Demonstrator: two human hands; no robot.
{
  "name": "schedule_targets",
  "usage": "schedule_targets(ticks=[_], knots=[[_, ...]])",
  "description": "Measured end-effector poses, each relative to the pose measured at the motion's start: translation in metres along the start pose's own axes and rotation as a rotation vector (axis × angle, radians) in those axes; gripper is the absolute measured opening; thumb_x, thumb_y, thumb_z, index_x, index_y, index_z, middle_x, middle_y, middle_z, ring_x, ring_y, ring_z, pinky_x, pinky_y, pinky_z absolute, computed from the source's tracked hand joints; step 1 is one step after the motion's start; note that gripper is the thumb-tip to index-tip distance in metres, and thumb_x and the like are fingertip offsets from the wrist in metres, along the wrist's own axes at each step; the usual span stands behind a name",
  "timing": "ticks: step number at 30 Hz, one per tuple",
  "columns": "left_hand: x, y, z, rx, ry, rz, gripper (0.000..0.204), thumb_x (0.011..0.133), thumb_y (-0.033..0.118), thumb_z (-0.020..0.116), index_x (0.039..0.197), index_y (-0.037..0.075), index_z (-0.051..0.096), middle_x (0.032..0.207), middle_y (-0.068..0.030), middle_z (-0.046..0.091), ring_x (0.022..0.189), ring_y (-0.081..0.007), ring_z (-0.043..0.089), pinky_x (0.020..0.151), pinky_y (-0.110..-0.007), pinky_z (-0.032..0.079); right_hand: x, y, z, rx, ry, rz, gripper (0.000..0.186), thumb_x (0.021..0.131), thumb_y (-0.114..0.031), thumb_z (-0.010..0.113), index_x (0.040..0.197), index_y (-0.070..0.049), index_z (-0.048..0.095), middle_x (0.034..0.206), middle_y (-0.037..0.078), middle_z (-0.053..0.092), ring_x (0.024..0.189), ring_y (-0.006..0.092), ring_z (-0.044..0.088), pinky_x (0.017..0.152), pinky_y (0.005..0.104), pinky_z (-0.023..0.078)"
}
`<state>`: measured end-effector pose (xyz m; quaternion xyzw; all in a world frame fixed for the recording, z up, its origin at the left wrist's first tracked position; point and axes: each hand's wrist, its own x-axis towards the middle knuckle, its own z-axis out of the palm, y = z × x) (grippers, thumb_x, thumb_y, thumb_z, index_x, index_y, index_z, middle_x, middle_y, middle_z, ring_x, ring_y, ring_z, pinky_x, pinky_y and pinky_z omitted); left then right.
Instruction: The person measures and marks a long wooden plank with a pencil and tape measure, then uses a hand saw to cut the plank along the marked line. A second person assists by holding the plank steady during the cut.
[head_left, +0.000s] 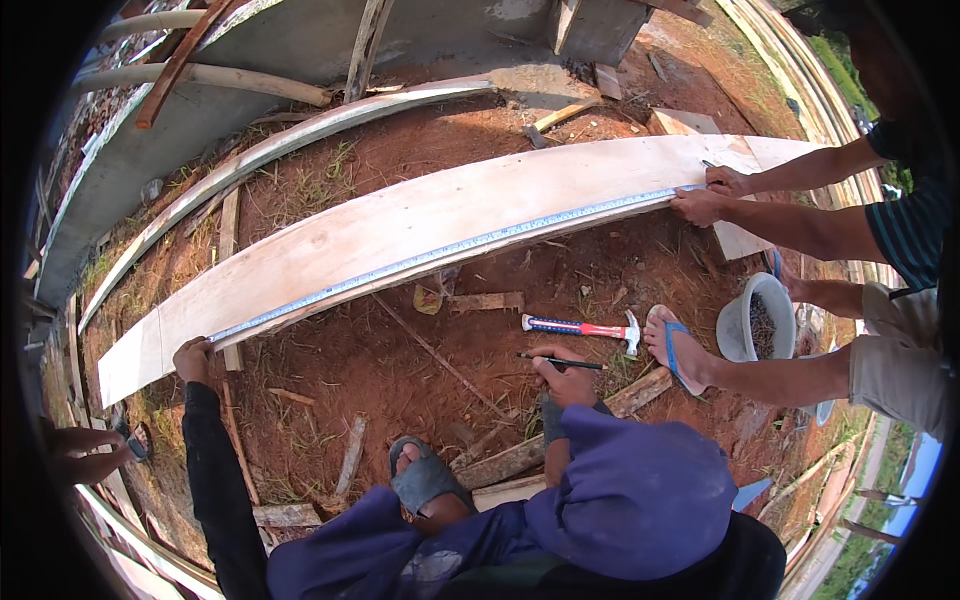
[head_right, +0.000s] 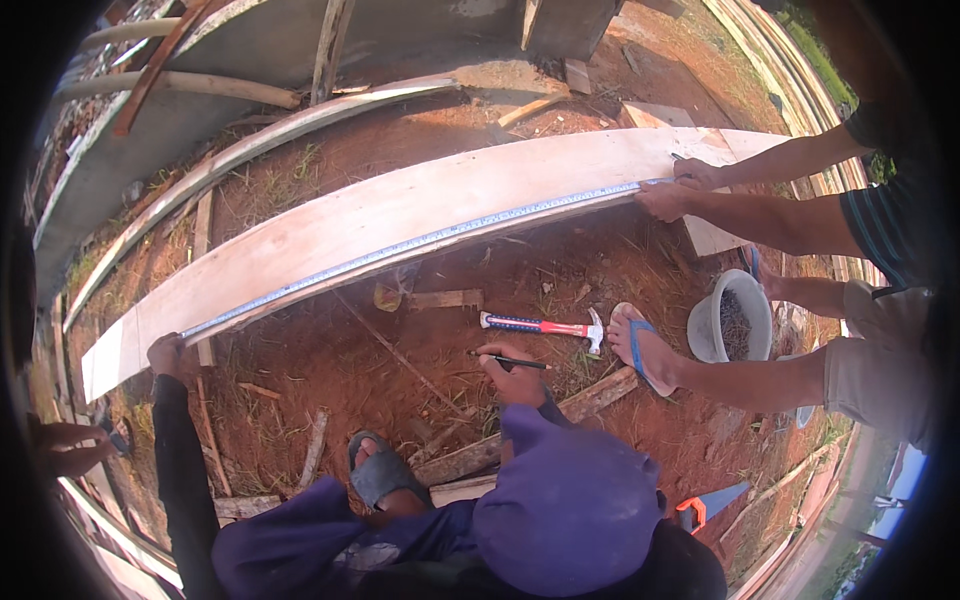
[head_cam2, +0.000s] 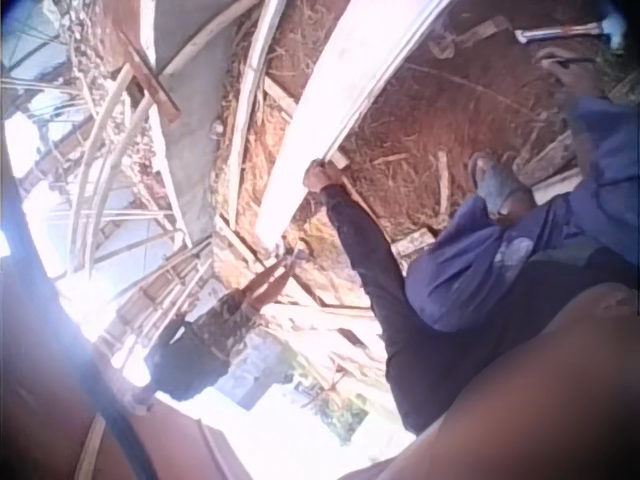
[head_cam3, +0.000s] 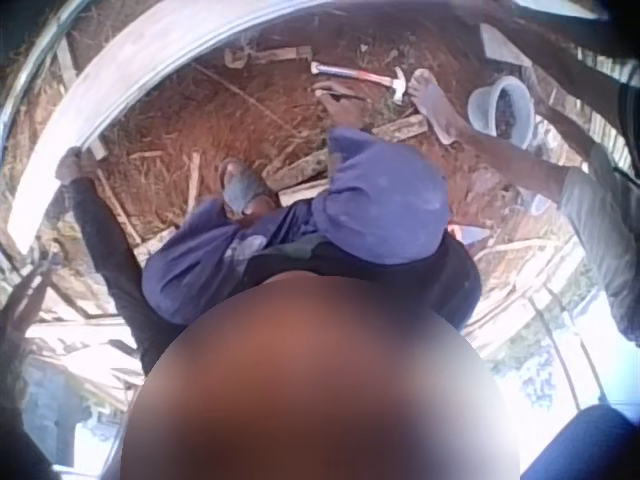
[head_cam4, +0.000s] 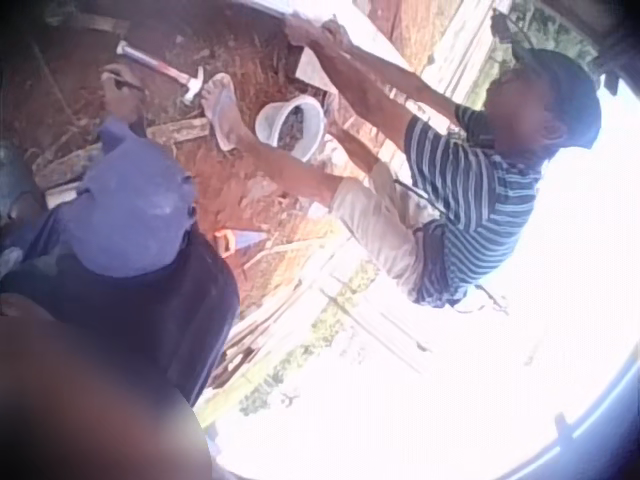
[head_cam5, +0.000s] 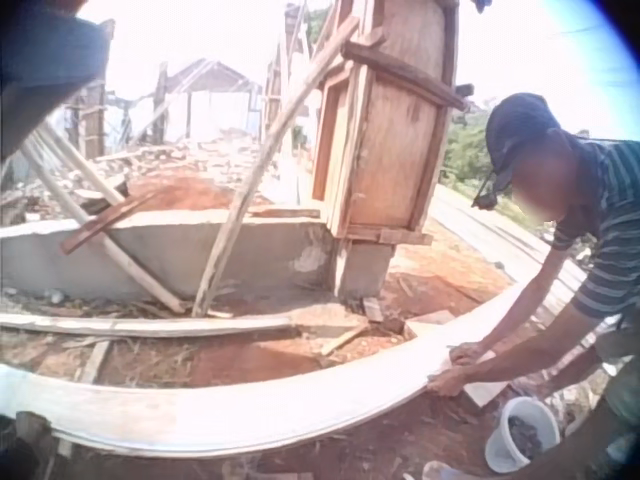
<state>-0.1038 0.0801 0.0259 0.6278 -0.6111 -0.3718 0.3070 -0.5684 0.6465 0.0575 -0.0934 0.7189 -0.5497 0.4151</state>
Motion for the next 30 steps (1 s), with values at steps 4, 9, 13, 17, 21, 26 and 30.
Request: schedule_targets(ticks=[4, 9, 13, 17, 21, 26, 30], knots=[[-0.019, -0.016, -0.010, -0.072, 0.007, -0.022, 0.019, 0.071, -0.008, 0.066, 0.089, -0.011, 0.071, 0.080, -0.0140, 0.070, 0.067, -0.0208, 0.066, 0.063, -0.030, 0.055, -0.002, -0.020, 0.015, -0.035, 0.000, 0.035, 0.020, 0.096, -0.014, 0.062, 0.111, -0.002, 0.067, 0.086, 0.002, 0.065, 0.069, 0.0088, 0.060, 0.062, 0.0258, 0.048], [-0.064, 0.051, -0.006, -0.363, 0.076, -0.119, 0.014, 0.071, -0.012, 0.069, 0.086, -0.012, 0.069, 0.079, -0.0155, 0.070, 0.068, -0.0210, 0.067, 0.061, -0.029, 0.057, -0.034, 0.009, 0.011, -0.104, 0.037, -0.004, 0.018, 0.099, -0.017, 0.060, 0.110, -0.004, 0.066, 0.081, 0.004, 0.064, 0.066, 0.0107, 0.059, 0.059, 0.0258, 0.048], [-0.070, 0.049, -0.004, -0.421, 0.158, -0.121, 0.013, 0.072, -0.015, 0.067, 0.084, -0.013, 0.068, 0.079, -0.0174, 0.069, 0.067, -0.0234, 0.069, 0.061, -0.031, 0.060, -0.005, -0.006, 0.018, -0.180, 0.002, -0.106, 0.019, 0.099, -0.017, 0.060, 0.110, -0.002, 0.066, 0.082, 0.005, 0.065, 0.067, 0.0123, 0.060, 0.060, 0.0276, 0.049], [-0.071, 0.059, 0.005, -0.395, 0.159, -0.179, 0.013, 0.071, -0.014, 0.069, 0.084, -0.013, 0.068, 0.079, -0.0178, 0.069, 0.066, -0.0238, 0.069, 0.060, -0.031, 0.060, 0.013, -0.049, 0.026, -0.236, -0.210, -0.192, 0.024, 0.098, -0.017, 0.059, 0.114, 0.001, 0.064, 0.085, 0.008, 0.067, 0.071, 0.0138, 0.062, 0.066, 0.0267, 0.051], [-0.072, 0.071, 0.011, -0.428, 0.144, -0.167, 0.012, 0.070, -0.015, 0.069, 0.082, -0.013, 0.068, 0.077, -0.0172, 0.069, 0.065, -0.0225, 0.068, 0.058, -0.030, 0.058, 0.033, -0.138, 0.066, -0.343, -0.460, -0.261, 0.027, 0.098, -0.015, 0.060, 0.118, 0.002, 0.064, 0.092, 0.009, 0.070, 0.077, 0.0120, 0.065, 0.069, 0.0269, 0.052], [-0.076, 0.060, 0.016, -0.369, 0.254, -0.162, 0.011, 0.070, -0.006, 0.073, 0.080, -0.009, 0.069, 0.075, -0.0155, 0.069, 0.064, -0.0220, 0.068, 0.056, -0.031, 0.055, 0.075, -0.228, 0.171, -0.601, -0.844, -0.354, 0.028, 0.099, -0.012, 0.059, 0.122, 0.003, 0.061, 0.093, 0.009, 0.070, 0.078, 0.0122, 0.065, 0.068, 0.0248, 0.051], [-0.087, 0.051, 0.022, -0.237, 0.462, -0.179, 0.028, 0.069, 0.002, 0.077, 0.089, -0.006, 0.059, 0.084, -0.0144, 0.064, 0.079, -0.0239, 0.065, 0.069, -0.036, 0.054, 0.099, -0.251, 0.303, -0.664, -0.990, -0.382, 0.026, 0.098, -0.016, 0.062, 0.118, 0.000, 0.067, 0.091, 0.007, 0.071, 0.079, 0.0106, 0.064, 0.064, 0.0256, 0.049]])
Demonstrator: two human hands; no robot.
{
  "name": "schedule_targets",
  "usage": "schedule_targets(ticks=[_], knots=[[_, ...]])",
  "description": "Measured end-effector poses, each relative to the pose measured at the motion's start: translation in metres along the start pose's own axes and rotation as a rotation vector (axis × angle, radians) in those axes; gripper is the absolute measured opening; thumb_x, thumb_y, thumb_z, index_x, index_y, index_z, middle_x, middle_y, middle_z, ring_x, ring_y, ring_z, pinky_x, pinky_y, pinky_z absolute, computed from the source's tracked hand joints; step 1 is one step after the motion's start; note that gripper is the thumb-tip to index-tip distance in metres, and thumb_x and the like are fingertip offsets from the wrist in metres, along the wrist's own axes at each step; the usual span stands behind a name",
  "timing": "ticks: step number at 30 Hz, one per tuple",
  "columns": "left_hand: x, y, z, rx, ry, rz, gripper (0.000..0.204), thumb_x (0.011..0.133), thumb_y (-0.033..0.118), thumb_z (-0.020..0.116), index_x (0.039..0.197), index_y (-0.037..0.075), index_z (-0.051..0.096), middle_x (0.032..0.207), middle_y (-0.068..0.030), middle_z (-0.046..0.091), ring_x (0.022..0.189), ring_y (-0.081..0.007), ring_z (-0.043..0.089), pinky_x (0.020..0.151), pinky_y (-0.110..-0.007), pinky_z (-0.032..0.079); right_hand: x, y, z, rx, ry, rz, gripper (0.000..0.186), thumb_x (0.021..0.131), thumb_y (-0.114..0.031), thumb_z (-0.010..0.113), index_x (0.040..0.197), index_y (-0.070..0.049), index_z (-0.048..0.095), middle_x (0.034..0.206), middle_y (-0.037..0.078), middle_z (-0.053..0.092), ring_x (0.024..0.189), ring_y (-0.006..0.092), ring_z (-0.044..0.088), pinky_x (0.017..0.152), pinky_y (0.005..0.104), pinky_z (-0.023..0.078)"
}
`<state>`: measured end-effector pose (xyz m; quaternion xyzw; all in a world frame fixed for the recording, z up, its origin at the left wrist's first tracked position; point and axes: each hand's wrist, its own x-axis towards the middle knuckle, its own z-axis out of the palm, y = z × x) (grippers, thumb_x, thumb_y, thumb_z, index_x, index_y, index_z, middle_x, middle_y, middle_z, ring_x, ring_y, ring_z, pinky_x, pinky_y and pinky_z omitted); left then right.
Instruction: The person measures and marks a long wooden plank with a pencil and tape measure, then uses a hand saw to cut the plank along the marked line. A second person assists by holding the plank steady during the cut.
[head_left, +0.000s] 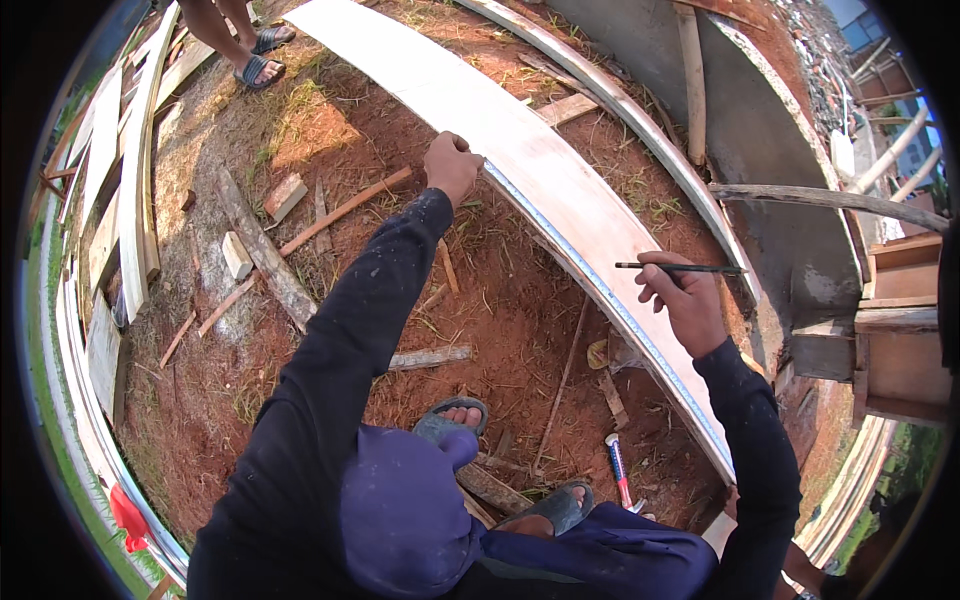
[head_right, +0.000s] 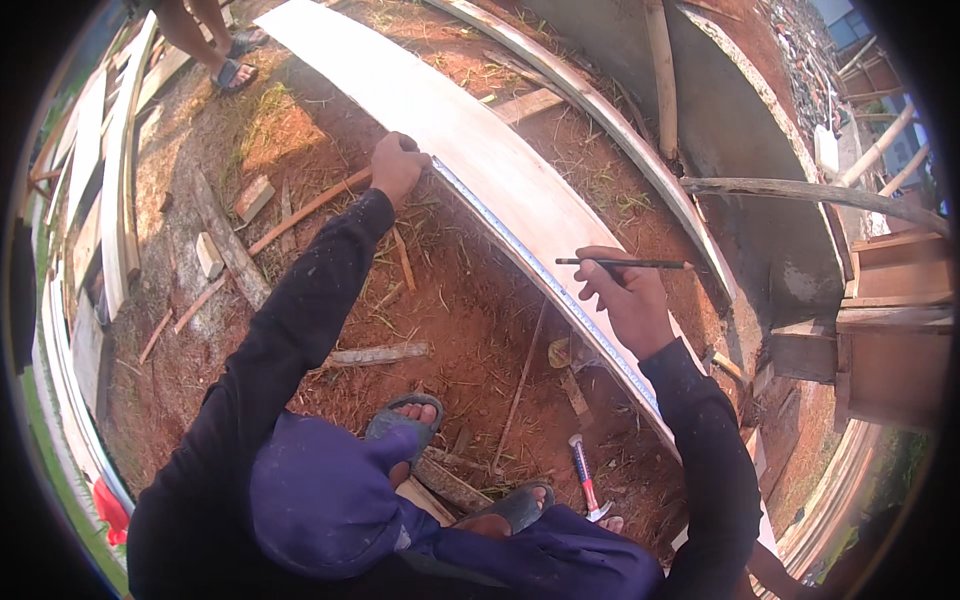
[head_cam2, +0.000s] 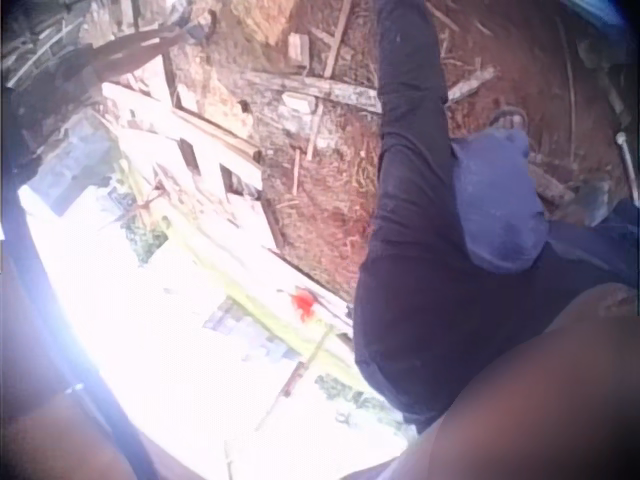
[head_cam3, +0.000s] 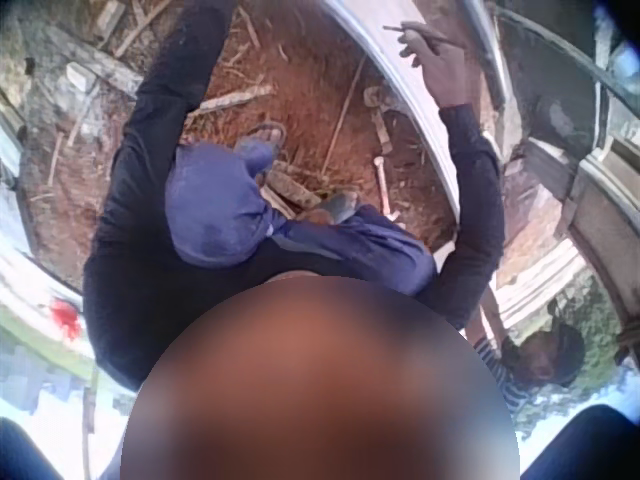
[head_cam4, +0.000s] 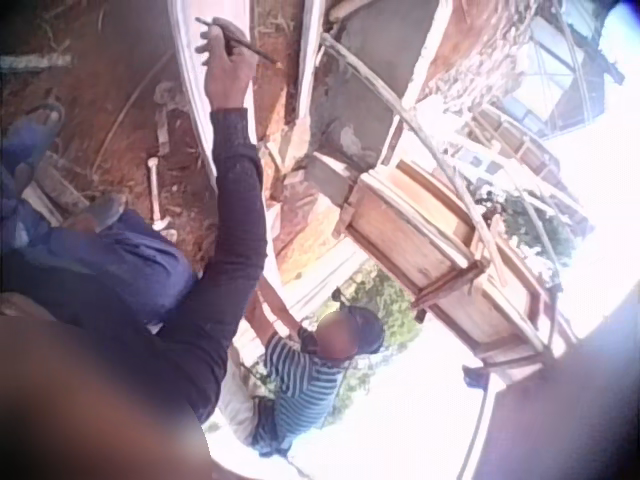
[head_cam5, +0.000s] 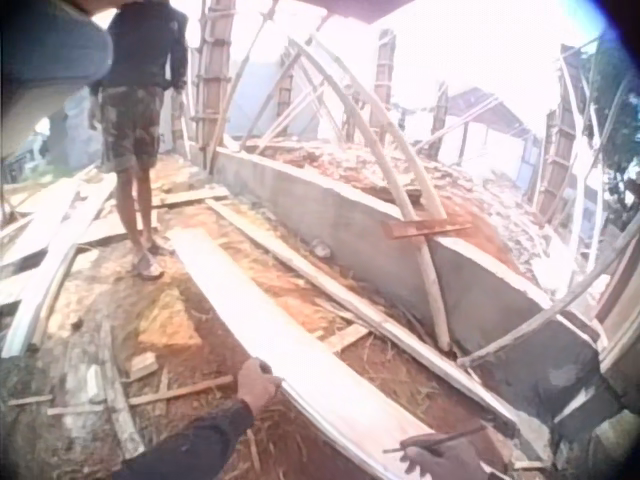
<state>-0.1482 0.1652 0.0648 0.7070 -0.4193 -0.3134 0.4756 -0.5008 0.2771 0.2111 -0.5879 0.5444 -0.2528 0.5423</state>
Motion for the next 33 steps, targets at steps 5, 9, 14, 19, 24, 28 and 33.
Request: schedule_targets(ticks=[5, 9, 14, 19, 24, 28, 33], knots=[[-0.020, 0.010, 0.013, -0.037, 0.128, 0.074, 0.048, 0.072, 0.000, 0.075, 0.107, -0.002, 0.041, 0.101, -0.0151, 0.052, 0.083, -0.0239, 0.059, 0.073, -0.036, 0.052, 0.153, -0.014, 0.067, -0.115, 0.043, -0.116, 0.028, 0.094, -0.025, 0.066, 0.105, 0.000, 0.072, 0.087, 0.005, 0.070, 0.079, 0.0111, 0.063, 0.068, 0.0284, 0.049], [-0.034, 0.025, 0.021, -0.347, 0.170, -0.027, 0.051, 0.075, 0.003, 0.073, 0.114, -0.002, 0.039, 0.101, -0.0149, 0.054, 0.084, -0.0226, 0.065, 0.074, -0.037, 0.053, 0.234, -0.012, 0.123, -0.103, 0.152, -0.102, 0.030, 0.091, -0.026, 0.064, 0.096, 0.003, 0.071, 0.084, 0.010, 0.072, 0.079, 0.0170, 0.066, 0.074, 0.0334, 0.051], [-0.040, 0.011, 0.029, -0.325, 0.211, -0.060, 0.046, 0.081, 0.003, 0.069, 0.116, -0.004, 0.039, 0.105, -0.0151, 0.051, 0.084, -0.0218, 0.066, 0.071, -0.036, 0.053, 0.261, -0.017, 0.149, -0.376, 0.041, -0.055, 0.034, 0.090, -0.028, 0.062, 0.089, 0.005, 0.069, 0.085, 0.015, 0.073, 0.083, 0.0247, 0.070, 0.081, 0.0374, 0.052], [-0.041, 0.008, 0.028, -0.323, 0.223, -0.045, 0.043, 0.084, 0.002, 0.066, 0.117, -0.004, 0.039, 0.108, -0.0149, 0.050, 0.088, -0.0213, 0.064, 0.073, -0.035, 0.052, 0.255, -0.020, 0.156, -0.383, -0.013, -0.083, 0.028, 0.094, -0.024, 0.062, 0.099, 0.002, 0.069, 0.083, 0.011, 0.072, 0.080, 0.0211, 0.067, 0.078, 0.0347, 0.051], [-0.042, 0.008, 0.017, -0.340, 0.221, -0.074, 0.041, 0.085, 0.001, 0.065, 0.117, -0.004, 0.040, 0.109, -0.0146, 0.050, 0.088, -0.0201, 0.063, 0.074, -0.034, 0.052, 0.252, -0.053, 0.150, -0.371, 0.053, -0.053, 0.027, 0.100, -0.008, 0.051, 0.124, -0.006, 0.063, 0.105, 0.010, 0.068, 0.090, 0.0133, 0.064, 0.076, 0.0293, 0.052], [-0.034, 0.019, 0.018, -0.373, 0.170, -0.112, 0.041, 0.085, 0.000, 0.064, 0.118, -0.004, 0.039, 0.109, -0.0149, 0.051, 0.090, -0.0201, 0.063, 0.074, -0.034, 0.052, 0.255, -0.067, 0.122, -0.030, -0.162, -0.032, 0.040, 0.099, -0.005, 0.046, 0.139, -0.001, 0.050, 0.128, 0.012, 0.057, 0.110, 0.0197, 0.063, 0.076, 0.0322, 0.057], [-0.031, 0.030, 0.032, -0.335, 0.146, -0.125, 0.036, 0.086, -0.005, 0.058, 0.115, -0.003, 0.037, 0.108, -0.0168, 0.051, 0.089, -0.0191, 0.061, 0.073, -0.030, 0.053, 0.221, -0.059, 0.097, 0.339, 0.051, -0.083, 0.042, 0.101, -0.006, 0.047, 0.142, -0.003, 0.043, 0.113, 0.011, 0.055, 0.092, 0.0205, 0.067, 0.069, 0.0342, 0.061]])
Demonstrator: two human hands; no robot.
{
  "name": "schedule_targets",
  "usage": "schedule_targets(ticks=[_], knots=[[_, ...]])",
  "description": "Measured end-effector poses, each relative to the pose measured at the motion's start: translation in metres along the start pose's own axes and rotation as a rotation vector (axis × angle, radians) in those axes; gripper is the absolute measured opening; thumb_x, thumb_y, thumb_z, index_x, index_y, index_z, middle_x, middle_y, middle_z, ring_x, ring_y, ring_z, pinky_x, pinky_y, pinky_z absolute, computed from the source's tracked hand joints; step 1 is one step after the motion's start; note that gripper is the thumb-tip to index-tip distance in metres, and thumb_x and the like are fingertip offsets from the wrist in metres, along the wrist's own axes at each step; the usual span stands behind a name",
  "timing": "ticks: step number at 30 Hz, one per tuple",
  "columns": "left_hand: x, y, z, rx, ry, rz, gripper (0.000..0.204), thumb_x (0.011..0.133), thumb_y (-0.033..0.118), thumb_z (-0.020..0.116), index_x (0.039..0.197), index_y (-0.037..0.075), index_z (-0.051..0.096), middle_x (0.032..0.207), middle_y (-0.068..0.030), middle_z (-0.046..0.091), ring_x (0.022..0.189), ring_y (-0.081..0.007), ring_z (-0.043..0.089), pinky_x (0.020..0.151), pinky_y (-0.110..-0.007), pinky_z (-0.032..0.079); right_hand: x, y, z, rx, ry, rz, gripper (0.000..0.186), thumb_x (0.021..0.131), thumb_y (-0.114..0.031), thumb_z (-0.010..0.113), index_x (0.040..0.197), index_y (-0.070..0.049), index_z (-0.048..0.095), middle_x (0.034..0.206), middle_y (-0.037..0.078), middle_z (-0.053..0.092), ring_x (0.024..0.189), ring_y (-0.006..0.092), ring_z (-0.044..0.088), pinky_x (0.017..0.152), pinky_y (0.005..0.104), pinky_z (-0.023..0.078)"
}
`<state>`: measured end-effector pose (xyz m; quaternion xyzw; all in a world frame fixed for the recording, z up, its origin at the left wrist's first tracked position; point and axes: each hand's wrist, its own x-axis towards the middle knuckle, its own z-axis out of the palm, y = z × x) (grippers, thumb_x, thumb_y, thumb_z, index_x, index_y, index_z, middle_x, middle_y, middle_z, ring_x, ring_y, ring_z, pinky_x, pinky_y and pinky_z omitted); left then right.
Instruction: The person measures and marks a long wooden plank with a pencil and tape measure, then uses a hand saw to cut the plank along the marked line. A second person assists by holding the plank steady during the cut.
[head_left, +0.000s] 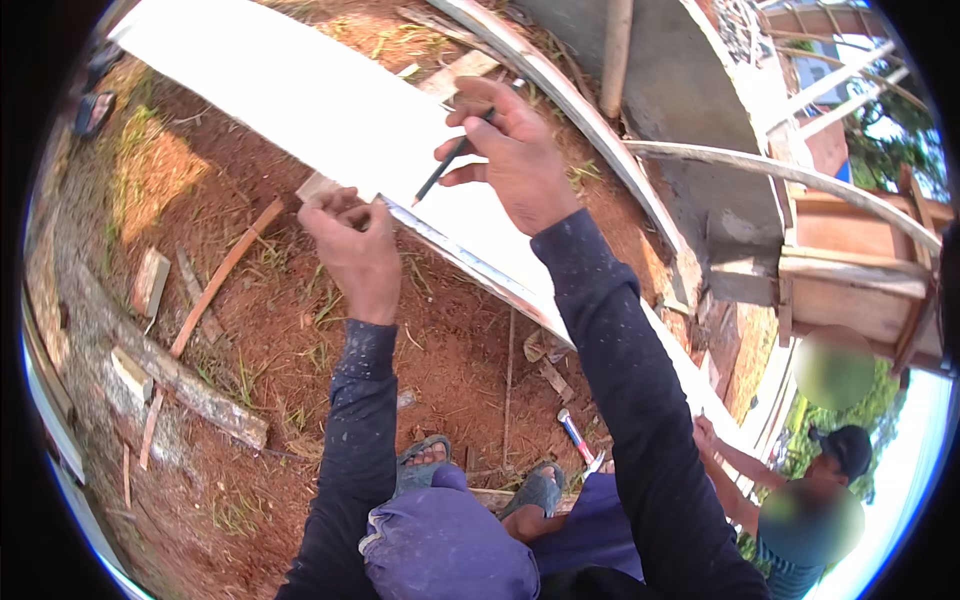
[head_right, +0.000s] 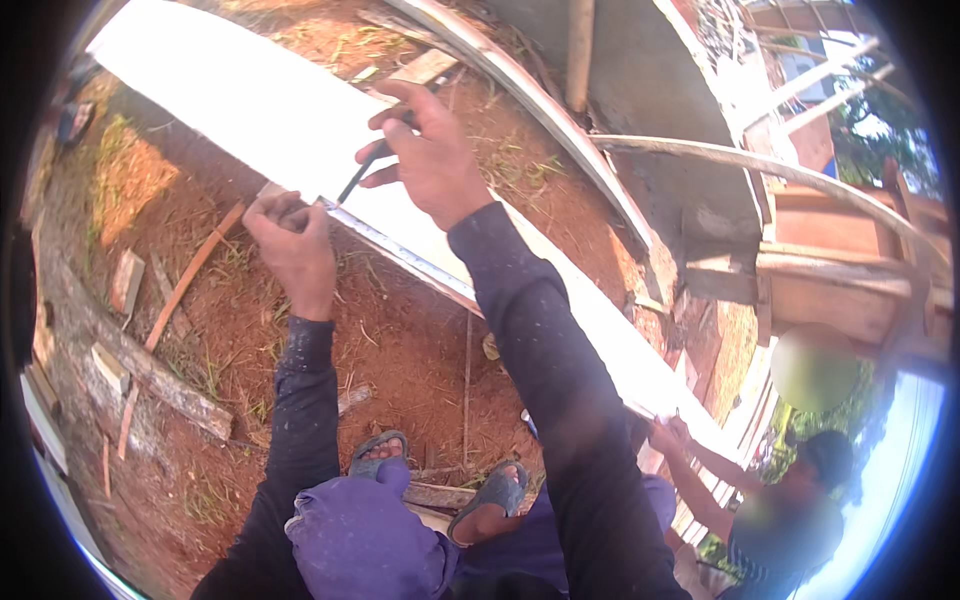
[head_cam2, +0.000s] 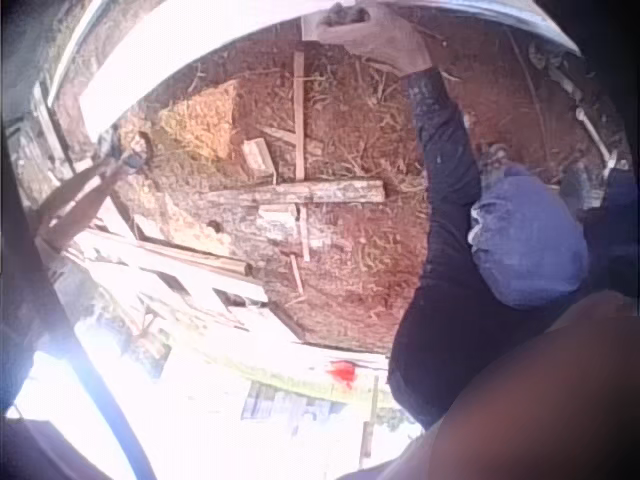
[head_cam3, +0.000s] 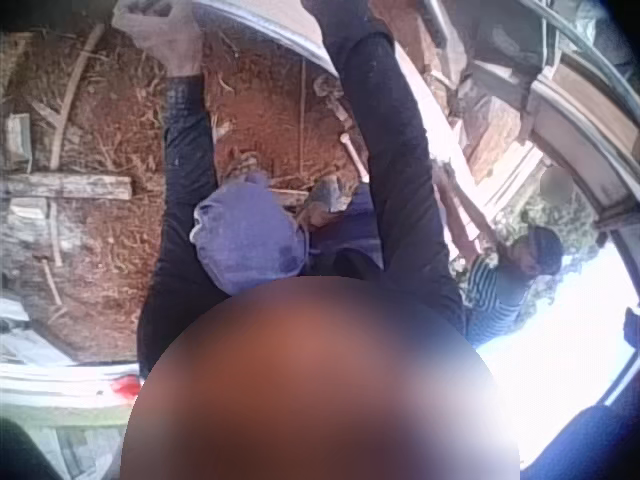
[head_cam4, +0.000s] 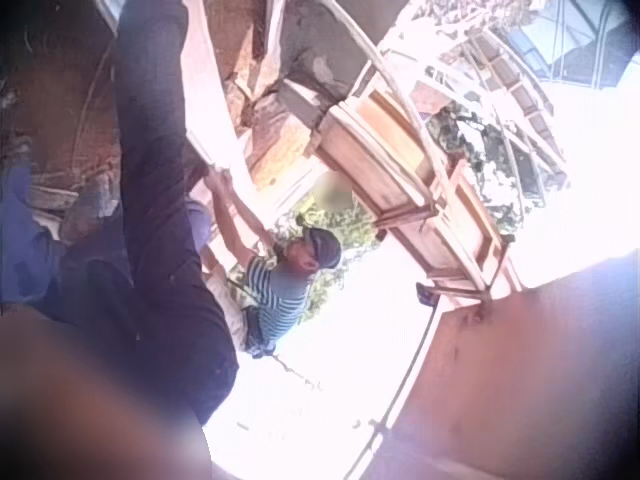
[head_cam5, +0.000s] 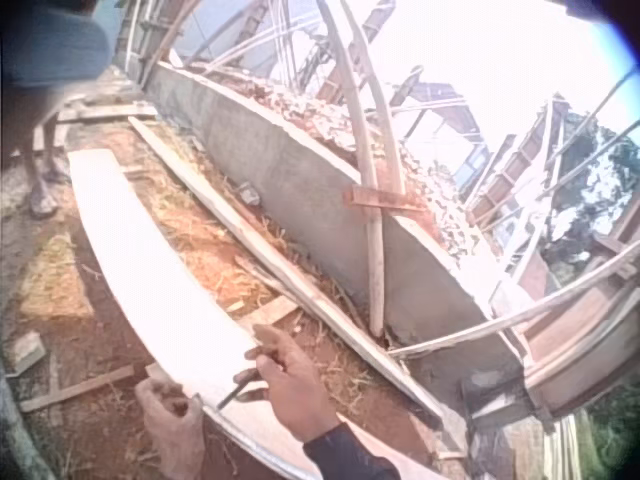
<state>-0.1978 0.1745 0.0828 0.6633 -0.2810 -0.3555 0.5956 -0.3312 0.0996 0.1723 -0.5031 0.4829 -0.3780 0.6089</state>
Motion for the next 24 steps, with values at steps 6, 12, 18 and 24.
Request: schedule_targets(ticks=[6, 12, 18, 24], knots=[[0.009, -0.034, -0.005, 0.127, -0.018, 0.132, 0.047, 0.088, 0.001, 0.069, 0.119, -0.007, 0.035, 0.112, -0.0193, 0.055, 0.099, -0.0230, 0.060, 0.080, -0.032, 0.054, -0.069, 0.044, -0.009, 0.326, 0.254, 0.020, 0.064, 0.095, -0.012, 0.065, 0.145, 0.004, 0.028, 0.098, 0.013, 0.069, 0.066, 0.0127, 0.063, 0.053, 0.0248, 0.050], [0.010, -0.044, -0.013, 0.154, -0.043, 0.215, 0.050, 0.088, 0.004, 0.071, 0.122, -0.009, 0.035, 0.110, -0.0190, 0.056, 0.100, -0.0233, 0.059, 0.081, -0.031, 0.054, -0.178, 0.116, 0.000, 0.558, 0.315, 0.228, 0.031, 0.095, -0.024, 0.071, 0.112, 0.000, 0.061, 0.084, 0.003, 0.067, 0.062, 0.0051, 0.058, 0.053, 0.0198, 0.045], [0.020, -0.037, -0.017, 0.135, -0.082, 0.197, 0.050, 0.088, -0.002, 0.069, 0.122, -0.009, 0.034, 0.111, -0.0190, 0.056, 0.099, -0.0244, 0.061, 0.081, -0.032, 0.058, -0.280, 0.183, 0.034, 0.415, 0.377, 0.416, 0.026, 0.098, -0.029, 0.063, 0.106, -0.005, 0.067, 0.072, -0.004, 0.055, 0.058, 0.0054, 0.049, 0.050, 0.0240, 0.040], [0.019, -0.046, -0.015, 0.112, -0.079, 0.231, 0.050, 0.086, -0.003, 0.072, 0.119, -0.011, 0.035, 0.108, -0.0194, 0.057, 0.098, -0.0237, 0.062, 0.075, -0.031, 0.059, -0.308, 0.194, 0.052, 0.513, 0.369, 0.556, 0.024, 0.095, -0.025, 0.061, 0.104, -0.004, 0.069, 0.069, -0.005, 0.050, 0.056, 0.0046, 0.046, 0.048, 0.0252, 0.037]])
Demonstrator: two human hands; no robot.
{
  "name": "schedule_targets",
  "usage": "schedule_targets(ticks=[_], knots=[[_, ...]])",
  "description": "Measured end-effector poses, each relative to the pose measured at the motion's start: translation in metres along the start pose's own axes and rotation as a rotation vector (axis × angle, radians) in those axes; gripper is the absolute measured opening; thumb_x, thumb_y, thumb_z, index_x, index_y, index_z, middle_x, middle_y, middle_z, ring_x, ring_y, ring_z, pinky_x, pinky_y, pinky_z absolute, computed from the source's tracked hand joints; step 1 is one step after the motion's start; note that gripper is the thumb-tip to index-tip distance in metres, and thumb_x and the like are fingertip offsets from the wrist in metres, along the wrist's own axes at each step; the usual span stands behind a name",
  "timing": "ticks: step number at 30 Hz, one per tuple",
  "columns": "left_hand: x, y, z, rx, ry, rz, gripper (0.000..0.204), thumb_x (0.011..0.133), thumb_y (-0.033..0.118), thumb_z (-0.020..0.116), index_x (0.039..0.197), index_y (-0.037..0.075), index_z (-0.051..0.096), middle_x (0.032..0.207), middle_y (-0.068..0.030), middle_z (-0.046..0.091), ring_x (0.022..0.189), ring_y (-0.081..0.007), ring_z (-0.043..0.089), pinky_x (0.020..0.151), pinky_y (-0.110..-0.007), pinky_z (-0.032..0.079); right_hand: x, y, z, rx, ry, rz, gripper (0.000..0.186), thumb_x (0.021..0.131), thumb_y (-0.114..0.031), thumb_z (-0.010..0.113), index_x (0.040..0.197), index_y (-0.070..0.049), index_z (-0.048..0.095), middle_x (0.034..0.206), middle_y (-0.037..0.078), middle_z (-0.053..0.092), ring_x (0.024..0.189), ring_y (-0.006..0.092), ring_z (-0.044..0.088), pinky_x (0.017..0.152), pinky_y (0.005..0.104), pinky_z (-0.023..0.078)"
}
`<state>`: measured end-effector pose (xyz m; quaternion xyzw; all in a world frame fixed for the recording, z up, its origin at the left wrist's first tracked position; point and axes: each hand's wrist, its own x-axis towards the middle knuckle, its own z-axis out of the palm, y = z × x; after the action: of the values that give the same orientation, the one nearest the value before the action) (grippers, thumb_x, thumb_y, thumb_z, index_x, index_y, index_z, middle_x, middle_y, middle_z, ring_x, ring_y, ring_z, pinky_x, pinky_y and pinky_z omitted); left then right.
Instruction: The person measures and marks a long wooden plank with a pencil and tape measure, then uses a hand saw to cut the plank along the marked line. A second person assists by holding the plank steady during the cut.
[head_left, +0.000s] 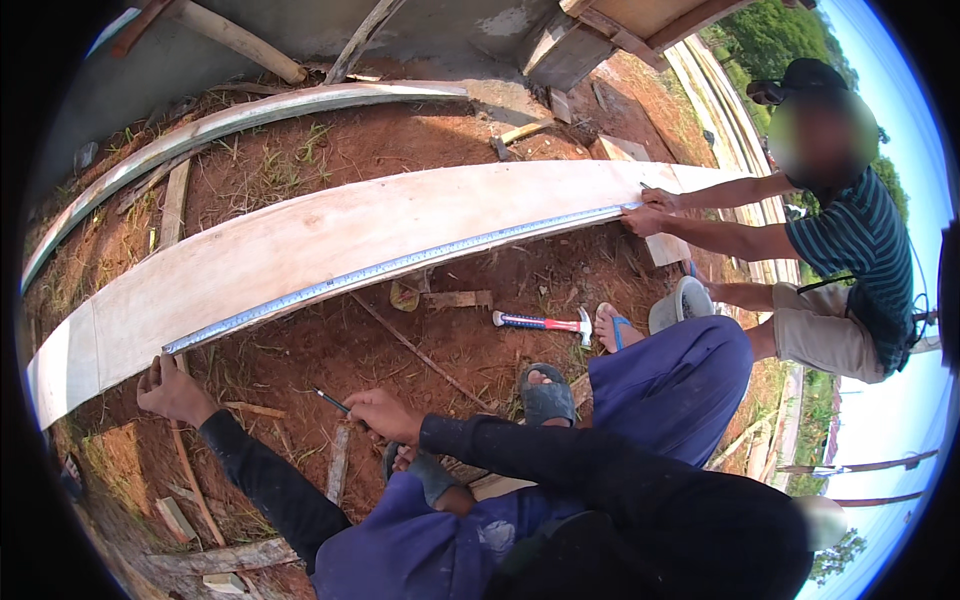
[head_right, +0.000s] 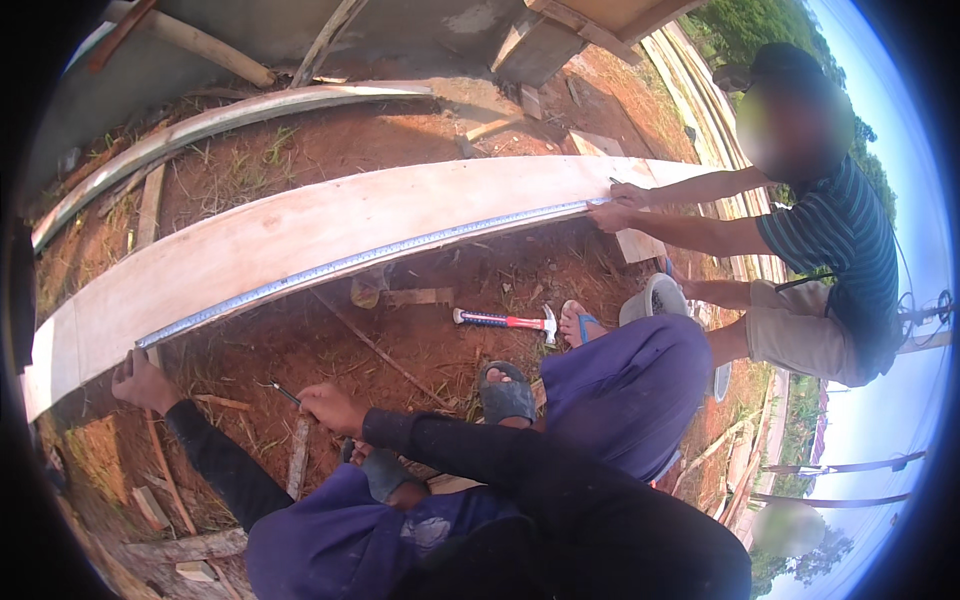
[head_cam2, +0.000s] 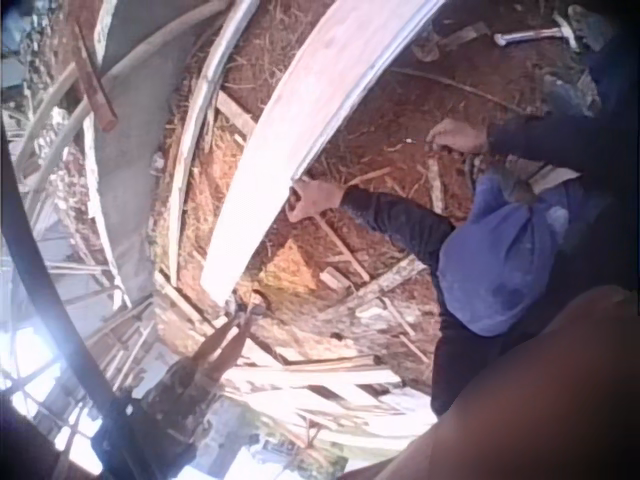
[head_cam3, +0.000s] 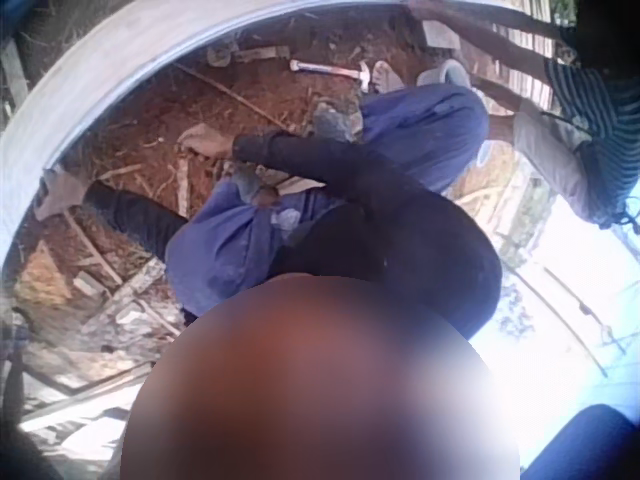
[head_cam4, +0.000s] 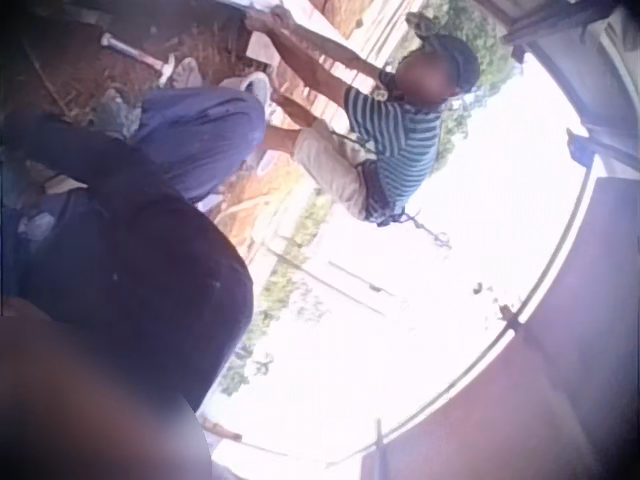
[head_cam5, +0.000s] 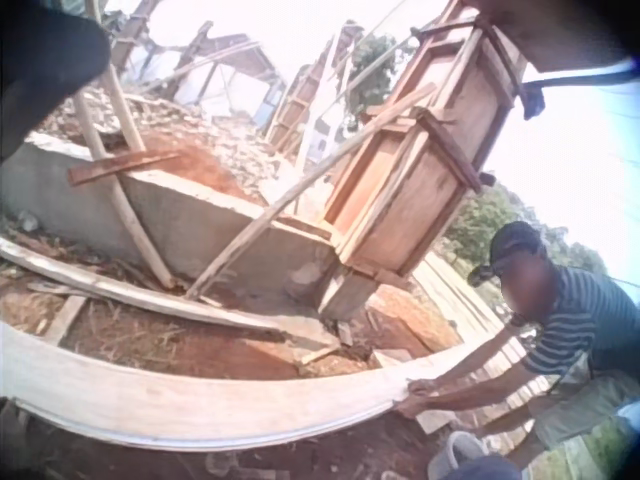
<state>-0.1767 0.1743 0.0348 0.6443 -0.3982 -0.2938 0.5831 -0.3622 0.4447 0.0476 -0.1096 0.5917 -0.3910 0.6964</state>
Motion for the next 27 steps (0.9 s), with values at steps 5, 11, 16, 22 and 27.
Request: schedule_targets(ticks=[5, 11, 16, 22, 27], knots=[[0.013, -0.010, 0.001, 0.005, -0.072, -0.057, 0.049, 0.085, -0.003, 0.072, 0.118, -0.011, 0.037, 0.105, -0.0178, 0.058, 0.095, -0.0213, 0.061, 0.075, -0.030, 0.056, 0.008, -0.007, -0.013, 0.020, -0.045, -0.183, 0.023, 0.093, -0.029, 0.067, 0.094, -0.006, 0.070, 0.070, -0.006, 0.051, 0.058, 0.0038, 0.045, 0.052, 0.0242, 0.037], [0.004, 0.011, -0.003, 0.011, 0.048, 0.045, 0.048, 0.085, -0.004, 0.070, 0.120, -0.006, 0.037, 0.106, -0.0149, 0.055, 0.092, -0.0190, 0.058, 0.079, -0.029, 0.051, 0.013, -0.089, 0.012, 0.190, -0.123, -0.145, 0.030, 0.100, -0.038, 0.063, 0.093, -0.013, 0.049, 0.071, -0.003, 0.047, 0.050, 0.0056, 0.043, 0.042, 0.0238, 0.033], [-0.006, 0.034, 0.009, -0.154, 0.133, -0.071, 0.046, 0.082, -0.004, 0.067, 0.119, -0.003, 0.040, 0.103, -0.0126, 0.054, 0.089, -0.0172, 0.059, 0.079, -0.032, 0.052, 0.062, -0.179, 0.052, 0.147, -0.255, -0.483, 0.012, 0.102, -0.016, 0.060, 0.102, -0.009, 0.052, 0.088, 0.005, 0.060, 0.078, 0.0174, 0.063, 0.063, 0.0312, 0.052], [-0.024, 0.035, 0.003, -0.156, 0.241, -0.170, 0.042, 0.081, -0.004, 0.064, 0.116, -0.004, 0.041, 0.098, -0.0120, 0.054, 0.084, -0.0174, 0.060, 0.077, -0.032, 0.052, 0.132, -0.231, 0.139, -0.300, -0.248, -0.581, 0.015, 0.097, -0.011, 0.063, 0.102, -0.001, 0.052, 0.092, 0.011, 0.063, 0.085, 0.0236, 0.070, 0.073, 0.0364, 0.059], [-0.026, 0.041, 0.014, -0.259, 0.316, -0.273, 0.042, 0.079, -0.005, 0.064, 0.114, -0.003, 0.040, 0.097, -0.0111, 0.052, 0.082, -0.0161, 0.059, 0.075, -0.031, 0.051, 0.172, -0.232, 0.188, -0.852, -0.144, -0.759, 0.021, 0.093, -0.013, 0.060, 0.100, 0.004, 0.051, 0.090, 0.017, 0.067, 0.084, 0.0264, 0.071, 0.076, 0.0370, 0.055]])
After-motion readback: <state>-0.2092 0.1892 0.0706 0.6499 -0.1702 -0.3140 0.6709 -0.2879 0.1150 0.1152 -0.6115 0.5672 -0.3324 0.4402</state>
